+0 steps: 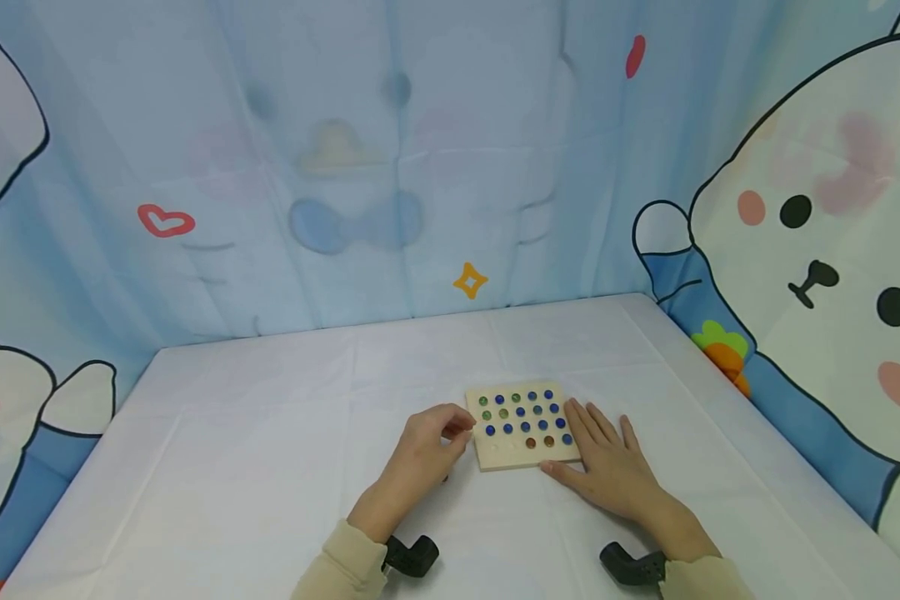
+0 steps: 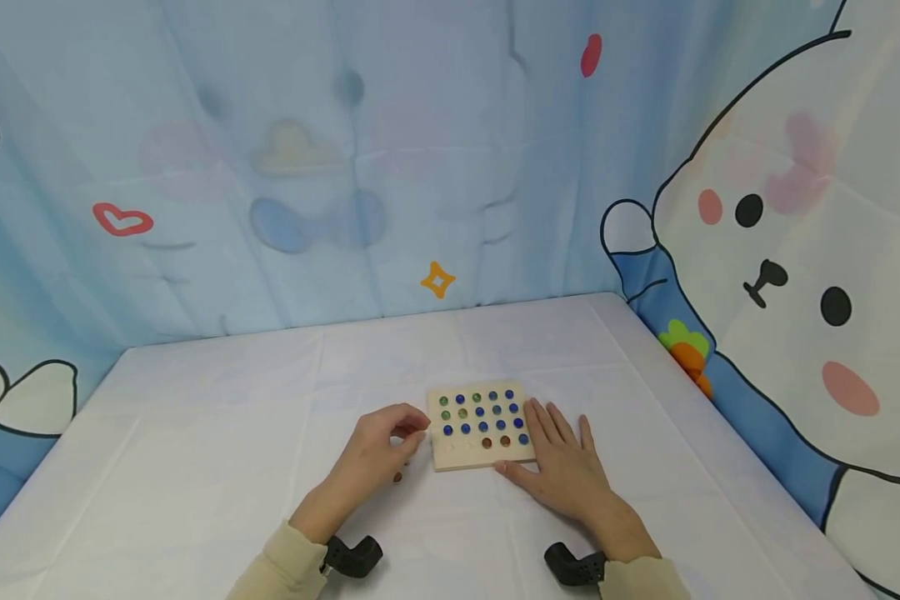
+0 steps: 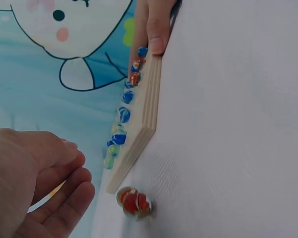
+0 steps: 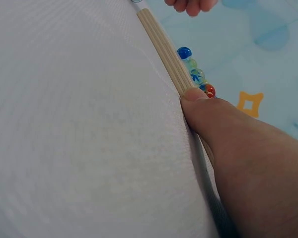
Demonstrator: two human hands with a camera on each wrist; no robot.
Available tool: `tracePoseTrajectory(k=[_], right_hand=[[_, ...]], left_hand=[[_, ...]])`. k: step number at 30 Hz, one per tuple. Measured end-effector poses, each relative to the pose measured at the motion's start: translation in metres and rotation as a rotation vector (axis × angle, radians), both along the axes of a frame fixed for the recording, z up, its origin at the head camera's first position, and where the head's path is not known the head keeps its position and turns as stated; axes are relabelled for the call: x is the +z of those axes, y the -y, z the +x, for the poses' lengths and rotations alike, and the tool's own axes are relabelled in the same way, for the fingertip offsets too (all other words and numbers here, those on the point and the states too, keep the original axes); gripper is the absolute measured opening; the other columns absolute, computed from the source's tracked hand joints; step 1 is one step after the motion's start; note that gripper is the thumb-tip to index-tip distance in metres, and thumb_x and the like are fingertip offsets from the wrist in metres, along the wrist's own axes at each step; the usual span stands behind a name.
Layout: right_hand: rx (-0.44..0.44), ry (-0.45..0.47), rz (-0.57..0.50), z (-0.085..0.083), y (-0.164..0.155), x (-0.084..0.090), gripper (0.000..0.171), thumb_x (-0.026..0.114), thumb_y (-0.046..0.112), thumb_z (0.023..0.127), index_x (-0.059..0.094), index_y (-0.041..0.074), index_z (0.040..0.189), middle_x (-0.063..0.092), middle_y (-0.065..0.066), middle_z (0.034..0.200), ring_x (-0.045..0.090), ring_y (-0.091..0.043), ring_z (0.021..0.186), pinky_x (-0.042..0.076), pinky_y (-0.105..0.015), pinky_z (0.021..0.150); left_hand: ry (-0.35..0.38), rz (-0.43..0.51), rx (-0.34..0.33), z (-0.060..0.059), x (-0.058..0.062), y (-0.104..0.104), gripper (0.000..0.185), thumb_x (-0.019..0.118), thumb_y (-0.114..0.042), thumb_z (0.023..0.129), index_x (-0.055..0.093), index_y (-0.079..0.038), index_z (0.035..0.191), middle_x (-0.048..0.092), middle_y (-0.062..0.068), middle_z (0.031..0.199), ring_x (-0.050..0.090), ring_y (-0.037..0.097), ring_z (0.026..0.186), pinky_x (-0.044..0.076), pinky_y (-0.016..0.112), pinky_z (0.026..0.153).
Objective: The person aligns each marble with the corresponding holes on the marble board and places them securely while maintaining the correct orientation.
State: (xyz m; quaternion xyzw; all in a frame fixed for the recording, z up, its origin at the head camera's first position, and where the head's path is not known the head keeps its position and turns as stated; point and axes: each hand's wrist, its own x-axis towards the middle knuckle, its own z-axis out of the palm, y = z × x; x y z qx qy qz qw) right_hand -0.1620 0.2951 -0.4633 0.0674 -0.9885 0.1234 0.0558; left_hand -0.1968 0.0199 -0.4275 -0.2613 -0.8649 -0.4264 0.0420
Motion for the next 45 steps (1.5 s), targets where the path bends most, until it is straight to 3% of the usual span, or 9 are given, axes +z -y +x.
tracePoseTrajectory(k=[5,11,24,29,45], right_hand=[[0.006,0.000,-0.007,0.000,-0.001,0.000,0.107,0.054,0.072,0.085,0.021,-0.002,0.155,0.023,-0.023,0.162,0.018,-0.044,0.149,0.003,-0.071,0.116],[0.004,-0.002,-0.014,-0.001,-0.002,-0.002,0.107,0.054,0.073,0.085,0.021,-0.002,0.155,0.023,-0.023,0.161,0.017,-0.044,0.149,0.002,-0.071,0.116],[0.007,0.008,-0.022,-0.001,-0.001,-0.003,0.108,0.054,0.073,0.085,0.020,-0.002,0.155,0.021,-0.023,0.162,0.016,-0.044,0.150,0.001,-0.071,0.116],[0.009,0.007,-0.025,0.000,0.000,-0.001,0.108,0.054,0.073,0.085,0.021,-0.002,0.155,0.022,-0.024,0.162,0.016,-0.044,0.149,0.001,-0.071,0.116],[0.001,-0.004,-0.019,-0.002,-0.002,-0.004,0.108,0.054,0.073,0.085,0.021,-0.002,0.155,0.022,-0.023,0.162,0.017,-0.043,0.150,0.001,-0.070,0.116]], left_hand=[[0.114,0.047,0.008,0.002,-0.003,0.007,0.012,0.063,-0.005,0.095,0.067,-0.006,0.106,0.068,0.003,0.096,0.062,0.011,0.076,0.053,0.020,0.051],[0.187,0.097,-0.012,0.003,-0.008,0.012,0.012,0.063,-0.001,0.093,0.066,-0.002,0.105,0.067,0.007,0.093,0.065,0.014,0.070,0.056,0.022,0.053],[0.199,0.029,-0.041,0.004,-0.016,0.022,0.009,0.068,-0.003,0.090,0.068,-0.004,0.099,0.067,0.001,0.084,0.062,0.005,0.068,0.055,0.019,0.059],[0.234,0.012,-0.051,0.003,-0.015,0.022,0.009,0.069,-0.003,0.090,0.067,-0.004,0.098,0.067,0.001,0.083,0.063,0.007,0.068,0.054,0.018,0.059],[0.225,0.004,-0.065,0.004,-0.011,0.022,0.008,0.068,-0.002,0.091,0.067,-0.002,0.099,0.068,0.006,0.082,0.064,0.010,0.064,0.053,0.019,0.057]])
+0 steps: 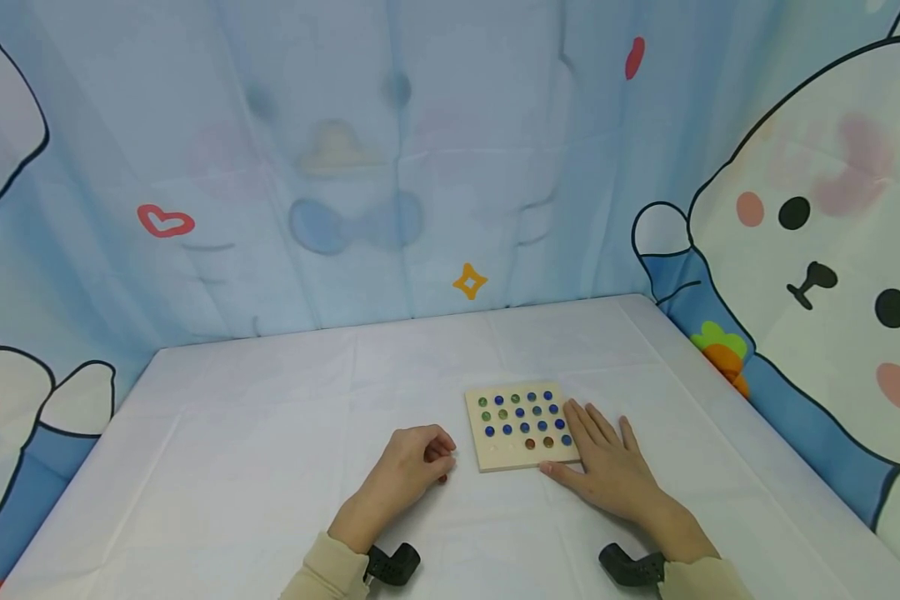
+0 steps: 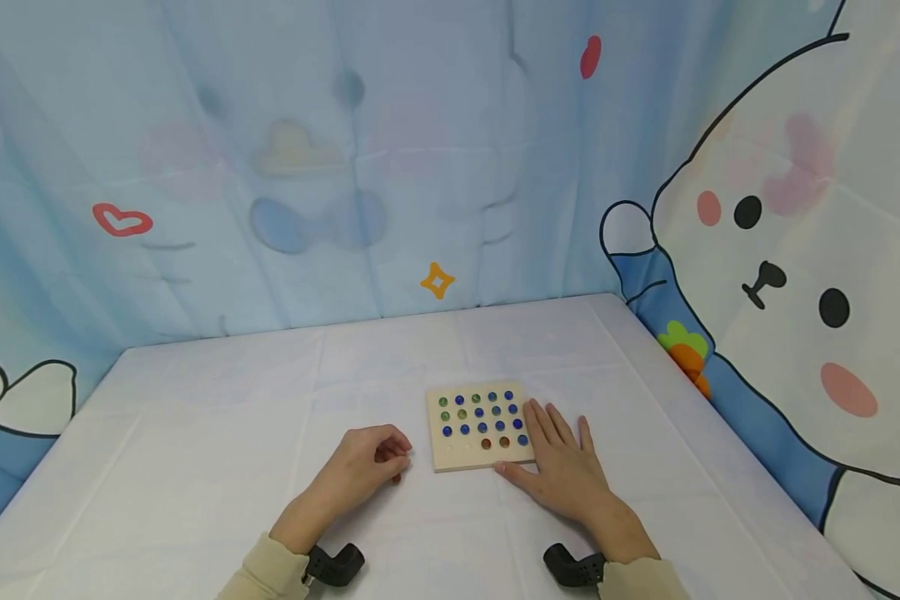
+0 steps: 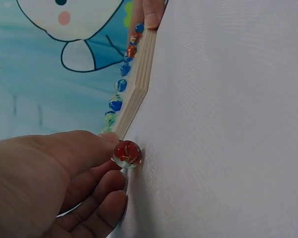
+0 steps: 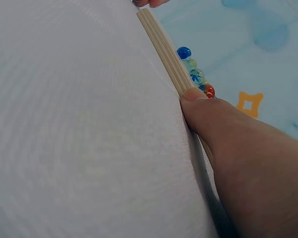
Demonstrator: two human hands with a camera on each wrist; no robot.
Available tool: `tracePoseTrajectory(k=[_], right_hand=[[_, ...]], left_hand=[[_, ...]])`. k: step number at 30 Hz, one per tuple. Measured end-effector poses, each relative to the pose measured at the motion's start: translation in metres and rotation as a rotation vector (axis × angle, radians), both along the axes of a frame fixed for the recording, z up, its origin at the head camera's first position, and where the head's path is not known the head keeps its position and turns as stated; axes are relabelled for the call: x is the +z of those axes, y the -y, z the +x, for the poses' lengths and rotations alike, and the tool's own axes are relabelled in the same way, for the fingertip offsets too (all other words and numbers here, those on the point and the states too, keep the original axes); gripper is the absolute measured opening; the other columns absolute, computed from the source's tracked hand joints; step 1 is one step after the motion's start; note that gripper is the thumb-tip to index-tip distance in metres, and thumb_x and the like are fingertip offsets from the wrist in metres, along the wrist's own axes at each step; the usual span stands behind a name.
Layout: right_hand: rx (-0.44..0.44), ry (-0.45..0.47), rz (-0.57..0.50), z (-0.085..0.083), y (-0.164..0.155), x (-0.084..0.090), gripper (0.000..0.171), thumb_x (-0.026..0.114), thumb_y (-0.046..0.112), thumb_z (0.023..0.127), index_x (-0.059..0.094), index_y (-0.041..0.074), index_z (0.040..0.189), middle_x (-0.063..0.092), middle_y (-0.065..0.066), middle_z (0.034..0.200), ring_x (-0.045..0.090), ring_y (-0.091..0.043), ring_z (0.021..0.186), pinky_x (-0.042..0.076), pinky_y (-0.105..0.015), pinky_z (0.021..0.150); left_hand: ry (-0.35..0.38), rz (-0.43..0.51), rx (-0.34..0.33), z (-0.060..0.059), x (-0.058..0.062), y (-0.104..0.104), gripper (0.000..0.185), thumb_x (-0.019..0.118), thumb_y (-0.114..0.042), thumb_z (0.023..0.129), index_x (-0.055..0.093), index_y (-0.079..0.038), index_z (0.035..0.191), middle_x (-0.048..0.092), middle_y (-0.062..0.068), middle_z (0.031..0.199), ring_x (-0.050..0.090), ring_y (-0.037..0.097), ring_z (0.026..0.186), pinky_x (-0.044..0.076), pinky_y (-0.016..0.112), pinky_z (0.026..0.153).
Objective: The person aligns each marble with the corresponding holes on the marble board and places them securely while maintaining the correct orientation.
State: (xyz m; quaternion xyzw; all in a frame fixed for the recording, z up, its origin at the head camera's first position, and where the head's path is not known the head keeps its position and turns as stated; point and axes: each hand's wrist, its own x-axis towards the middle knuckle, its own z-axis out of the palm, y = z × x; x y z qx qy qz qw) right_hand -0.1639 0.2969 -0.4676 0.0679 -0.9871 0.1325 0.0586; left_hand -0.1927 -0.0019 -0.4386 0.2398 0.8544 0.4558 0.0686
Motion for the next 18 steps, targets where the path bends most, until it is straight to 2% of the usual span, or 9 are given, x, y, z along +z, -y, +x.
tracePoseTrajectory(k=[8,18], right_hand=[[-0.001,0.001,-0.003,0.000,0.000,0.000,0.108,0.054,0.073,0.085,0.021,-0.002,0.155,0.022,-0.023,0.162,0.016,-0.043,0.150,0.001,-0.070,0.116],[-0.003,-0.004,0.009,0.002,0.001,0.003,0.107,0.055,0.072,0.085,0.022,-0.002,0.155,0.023,-0.022,0.162,0.018,-0.043,0.150,0.003,-0.070,0.116]], left_hand=[[0.012,-0.001,0.015,-0.002,0.003,-0.004,0.010,0.067,-0.005,0.092,0.067,-0.005,0.102,0.068,0.002,0.085,0.063,0.011,0.064,0.053,0.021,0.058],[-0.017,-0.021,0.020,-0.005,0.010,-0.015,0.012,0.067,-0.008,0.093,0.068,-0.008,0.105,0.068,-0.001,0.092,0.060,0.008,0.077,0.054,0.022,0.055]])
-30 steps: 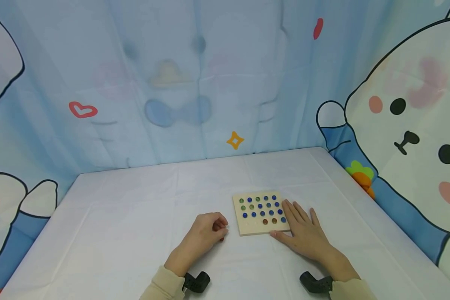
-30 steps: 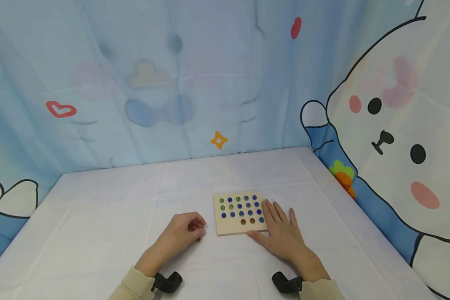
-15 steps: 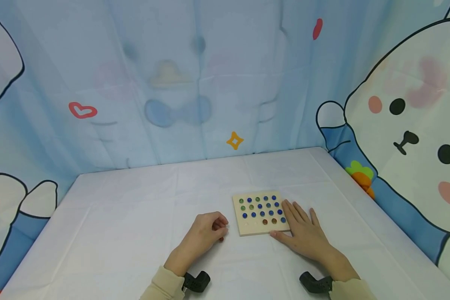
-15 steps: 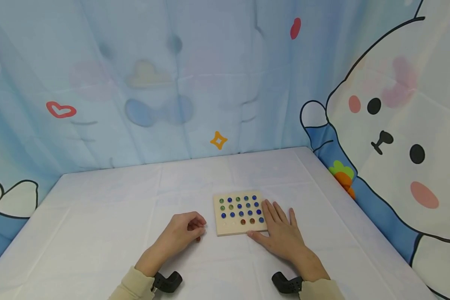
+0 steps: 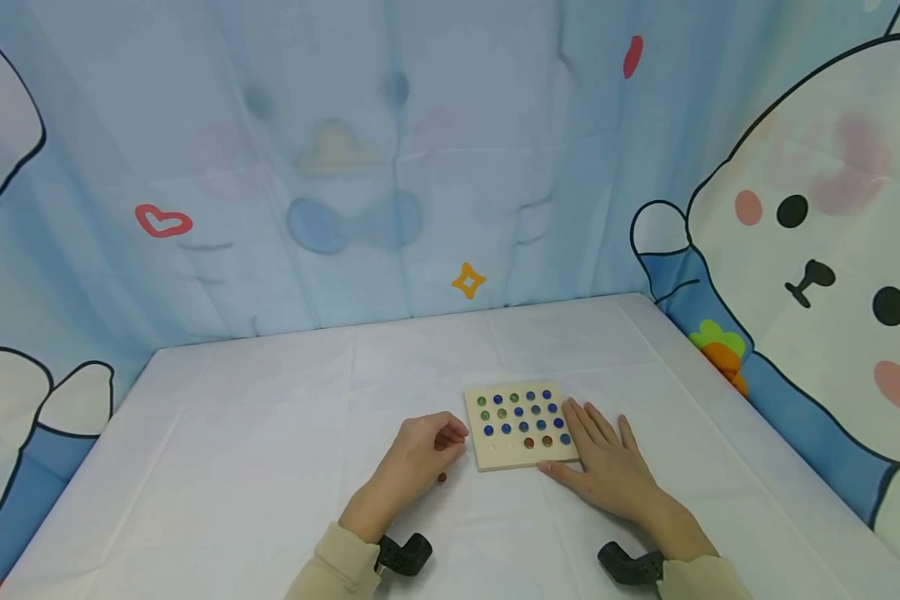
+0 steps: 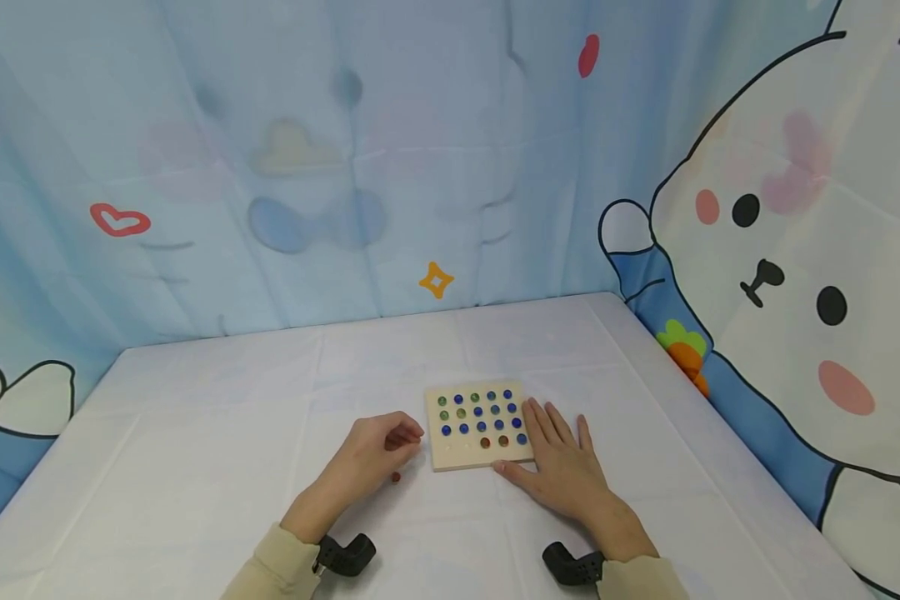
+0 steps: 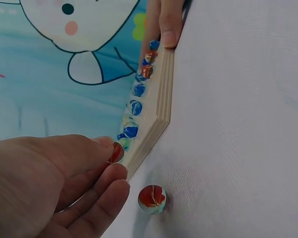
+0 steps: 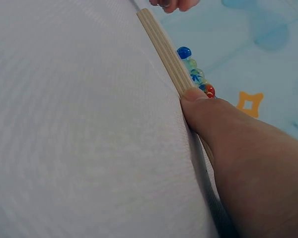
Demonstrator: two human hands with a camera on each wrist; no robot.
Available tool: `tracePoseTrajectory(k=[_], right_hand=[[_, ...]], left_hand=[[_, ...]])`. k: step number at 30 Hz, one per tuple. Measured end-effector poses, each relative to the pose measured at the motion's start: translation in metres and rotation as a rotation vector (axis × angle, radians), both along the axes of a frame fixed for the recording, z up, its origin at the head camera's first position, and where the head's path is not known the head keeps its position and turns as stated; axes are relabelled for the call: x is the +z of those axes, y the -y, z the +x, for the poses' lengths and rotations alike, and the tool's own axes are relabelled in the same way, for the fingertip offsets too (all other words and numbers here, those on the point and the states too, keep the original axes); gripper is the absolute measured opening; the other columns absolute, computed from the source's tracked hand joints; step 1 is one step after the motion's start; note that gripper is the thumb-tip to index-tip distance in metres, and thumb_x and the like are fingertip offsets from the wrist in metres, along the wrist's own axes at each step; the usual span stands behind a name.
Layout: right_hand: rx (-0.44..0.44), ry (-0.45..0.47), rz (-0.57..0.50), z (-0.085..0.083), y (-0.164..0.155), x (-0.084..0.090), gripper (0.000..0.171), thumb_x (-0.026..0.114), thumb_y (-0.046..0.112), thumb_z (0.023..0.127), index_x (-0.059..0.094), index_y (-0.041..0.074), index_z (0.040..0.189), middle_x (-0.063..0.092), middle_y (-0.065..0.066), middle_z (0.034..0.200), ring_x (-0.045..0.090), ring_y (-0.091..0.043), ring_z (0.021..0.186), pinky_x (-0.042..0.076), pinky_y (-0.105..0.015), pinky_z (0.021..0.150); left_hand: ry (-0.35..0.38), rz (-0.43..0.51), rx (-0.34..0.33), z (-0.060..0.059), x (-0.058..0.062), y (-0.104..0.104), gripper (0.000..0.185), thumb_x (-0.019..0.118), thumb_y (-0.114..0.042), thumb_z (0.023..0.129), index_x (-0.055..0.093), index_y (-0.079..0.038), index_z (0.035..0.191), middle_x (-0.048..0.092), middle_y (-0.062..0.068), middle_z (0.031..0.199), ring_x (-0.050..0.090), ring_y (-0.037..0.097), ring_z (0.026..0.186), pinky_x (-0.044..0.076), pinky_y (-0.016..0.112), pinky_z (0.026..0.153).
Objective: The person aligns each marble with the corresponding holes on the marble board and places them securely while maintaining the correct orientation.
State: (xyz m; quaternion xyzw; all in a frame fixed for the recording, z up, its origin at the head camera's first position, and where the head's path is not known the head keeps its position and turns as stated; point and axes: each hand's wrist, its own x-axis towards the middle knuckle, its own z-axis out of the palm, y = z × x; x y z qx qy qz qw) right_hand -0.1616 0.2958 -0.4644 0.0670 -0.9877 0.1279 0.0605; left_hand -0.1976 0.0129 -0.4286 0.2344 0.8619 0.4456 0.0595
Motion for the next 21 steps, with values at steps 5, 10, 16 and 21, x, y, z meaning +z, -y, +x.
tracePoseTrajectory(k=[5,10,16,21], right_hand=[[0.001,0.002,-0.001,0.000,0.001,0.002,0.106,0.055,0.071,0.085,0.023,-0.002,0.155,0.024,-0.022,0.161,0.018,-0.043,0.149,0.004,-0.071,0.116],[0.005,0.004,-0.012,0.000,0.000,0.001,0.106,0.056,0.071,0.085,0.022,-0.002,0.155,0.023,-0.022,0.161,0.018,-0.043,0.150,0.002,-0.070,0.116],[0.006,0.006,-0.020,0.000,0.000,0.001,0.106,0.056,0.071,0.085,0.022,-0.002,0.155,0.024,-0.023,0.161,0.018,-0.044,0.149,0.002,-0.070,0.116],[0.005,0.008,-0.019,0.000,0.000,0.001,0.106,0.056,0.071,0.085,0.022,-0.002,0.155,0.024,-0.023,0.161,0.019,-0.044,0.149,0.003,-0.070,0.116]], left_hand=[[-0.029,-0.011,-0.006,0.000,0.005,-0.005,0.013,0.067,-0.009,0.094,0.068,-0.010,0.107,0.070,-0.001,0.096,0.061,0.008,0.082,0.052,0.022,0.054],[-0.087,-0.029,-0.007,-0.002,0.008,-0.012,0.014,0.067,-0.008,0.093,0.068,-0.009,0.107,0.072,0.001,0.098,0.064,0.006,0.085,0.054,0.018,0.067],[-0.144,-0.025,-0.006,-0.003,0.009,-0.019,0.015,0.068,-0.005,0.092,0.068,-0.007,0.107,0.072,0.003,0.100,0.066,0.008,0.088,0.055,0.018,0.078],[-0.127,-0.007,-0.008,-0.004,0.009,-0.025,0.015,0.069,-0.004,0.091,0.068,-0.005,0.106,0.072,0.004,0.100,0.066,0.009,0.088,0.054,0.017,0.078]])
